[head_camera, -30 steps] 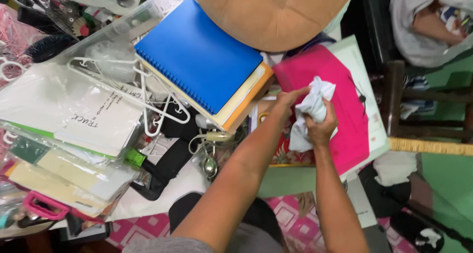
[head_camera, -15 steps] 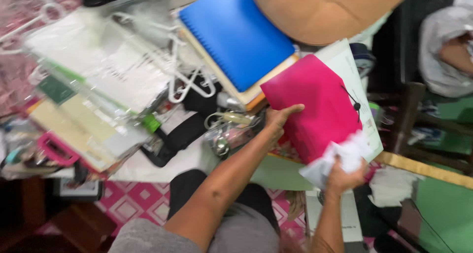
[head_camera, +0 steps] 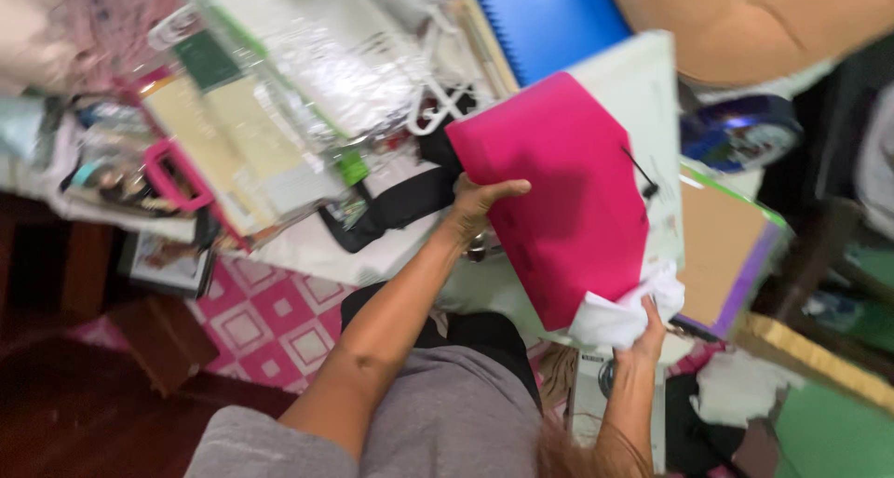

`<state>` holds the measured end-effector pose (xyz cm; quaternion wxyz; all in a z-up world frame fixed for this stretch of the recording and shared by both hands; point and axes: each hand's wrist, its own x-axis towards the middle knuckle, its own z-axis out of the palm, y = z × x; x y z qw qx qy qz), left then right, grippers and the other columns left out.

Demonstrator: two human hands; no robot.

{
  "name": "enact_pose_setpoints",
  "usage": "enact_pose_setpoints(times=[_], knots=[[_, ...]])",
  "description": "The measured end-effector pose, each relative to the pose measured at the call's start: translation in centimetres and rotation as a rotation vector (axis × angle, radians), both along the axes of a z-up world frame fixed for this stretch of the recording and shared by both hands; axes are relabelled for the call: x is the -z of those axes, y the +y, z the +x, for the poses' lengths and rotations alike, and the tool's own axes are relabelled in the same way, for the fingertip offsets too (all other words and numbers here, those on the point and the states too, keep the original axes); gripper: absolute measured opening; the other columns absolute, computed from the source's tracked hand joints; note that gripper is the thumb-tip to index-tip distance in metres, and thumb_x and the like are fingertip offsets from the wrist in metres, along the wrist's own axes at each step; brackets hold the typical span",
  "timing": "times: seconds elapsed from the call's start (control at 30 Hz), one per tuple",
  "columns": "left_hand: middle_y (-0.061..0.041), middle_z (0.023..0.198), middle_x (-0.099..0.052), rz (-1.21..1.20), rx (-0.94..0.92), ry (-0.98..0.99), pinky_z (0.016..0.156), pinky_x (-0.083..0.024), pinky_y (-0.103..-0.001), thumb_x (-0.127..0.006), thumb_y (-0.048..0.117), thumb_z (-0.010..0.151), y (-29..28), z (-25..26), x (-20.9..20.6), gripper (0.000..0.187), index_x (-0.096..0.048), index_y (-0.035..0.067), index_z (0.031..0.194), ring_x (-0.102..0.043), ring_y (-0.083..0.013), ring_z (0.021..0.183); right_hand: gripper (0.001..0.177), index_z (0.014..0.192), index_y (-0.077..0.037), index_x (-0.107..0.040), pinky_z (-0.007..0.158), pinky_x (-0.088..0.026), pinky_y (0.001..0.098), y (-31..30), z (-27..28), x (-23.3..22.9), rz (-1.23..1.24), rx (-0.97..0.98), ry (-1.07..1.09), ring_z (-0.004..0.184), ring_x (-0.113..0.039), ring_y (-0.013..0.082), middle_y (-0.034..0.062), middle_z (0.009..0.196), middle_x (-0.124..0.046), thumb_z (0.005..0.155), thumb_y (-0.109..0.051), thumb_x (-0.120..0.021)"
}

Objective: The person wipes various folders and notebooks with a white cloth and places them inside a cabinet one at a time.

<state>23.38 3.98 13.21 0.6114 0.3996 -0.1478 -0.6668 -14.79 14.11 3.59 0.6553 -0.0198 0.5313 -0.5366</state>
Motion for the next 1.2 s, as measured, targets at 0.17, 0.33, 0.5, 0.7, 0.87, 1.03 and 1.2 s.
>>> enact_pose_setpoints(times=[0.17,0.33,0.5,0.7,0.87,1.03,1.2], knots=[[-0.011,0.108,-0.074,-0.103,-0.004,-0.113,0.087,-0.06,-0.037,-0.086,-0.003,0.083,2.8,6.3,-1.2,0.038,-0.07,-0.003,0.117,-0.071,-0.0201,0.095,0.055,0.148,-0.009,-0.054,0.109,-0.05,0.0477,2.1,3.6,0.4,-0.063,-0.084,-0.05,0.125,-0.064,0.0287,0.0105,0.138,-0.065,0.093,-0.01,-0.063],[-0.01,0.112,-0.072,-0.165,-0.153,0.069,0.092,-0.061,-0.038,-0.082,0.003,0.08,6.3,15.8,-5.3,0.045,-0.066,0.002,0.122,-0.072,-0.0227,0.1,0.056,0.144,-0.008,-0.055,0.106,-0.053,0.0435,-0.7,10.6,-2.6,-0.141,-0.315,0.035,0.119,-0.066,0.027,0.0086,0.131,-0.066,0.089,-0.005,-0.064],[-0.01,0.108,-0.072,0.015,-0.448,-0.059,0.091,-0.061,-0.041,-0.085,0.008,0.072,9.0,26.1,-4.5,0.052,-0.066,0.002,0.121,-0.072,-0.024,0.097,0.053,0.139,-0.008,-0.058,0.091,-0.056,0.0392,-4.5,24.8,-4.1,-0.176,-0.476,0.107,0.106,-0.068,0.0242,0.007,0.122,-0.067,0.087,-0.003,-0.068],[-0.013,0.103,-0.072,0.175,-0.841,-0.089,0.087,-0.061,-0.043,-0.091,0.004,0.066,8.0,39.4,2.7,0.049,-0.07,-0.002,0.109,-0.072,-0.0272,0.091,0.05,0.129,-0.008,-0.066,0.081,-0.059,0.0354,-12.4,40.4,-5.2,-0.14,-0.621,0.246,0.099,-0.071,0.0207,0.0057,0.115,-0.072,0.08,-0.007,-0.075],[-0.016,0.105,-0.073,0.195,-1.047,0.044,0.087,-0.063,-0.044,-0.092,0.003,0.064,3.5,46.2,7.0,0.051,-0.07,-0.007,0.109,-0.072,-0.0294,0.097,0.045,0.117,-0.002,-0.072,0.071,-0.06,0.0379,-21.1,49.8,-4.6,-0.181,-0.765,0.367,0.082,-0.073,0.0227,0.0092,0.098,-0.075,0.075,-0.014,-0.08],[-0.018,0.111,-0.071,0.331,-1.076,0.127,0.088,-0.062,-0.046,-0.09,0.004,0.069,-1.4,48.1,14.5,0.055,-0.065,-0.008,0.117,-0.07,-0.0319,0.102,0.053,0.11,-0.003,-0.075,0.075,-0.056,0.0382,-23.0,54.5,4.4,-0.315,-0.835,0.995,0.082,-0.072,0.0265,0.0129,0.095,-0.076,0.067,-0.031,-0.086],[-0.021,0.113,-0.071,0.227,-0.985,0.291,0.087,-0.059,-0.056,-0.088,0.008,0.071,-1.4,49.2,20.0,0.057,-0.062,-0.007,0.12,-0.071,-0.0385,0.102,0.067,0.113,-0.001,-0.07,0.091,-0.054,0.0447,-20.9,51.4,5.8,-0.459,-0.983,1.328,0.1,-0.07,0.0369,0.0216,0.105,-0.074,0.062,-0.036,-0.093]])
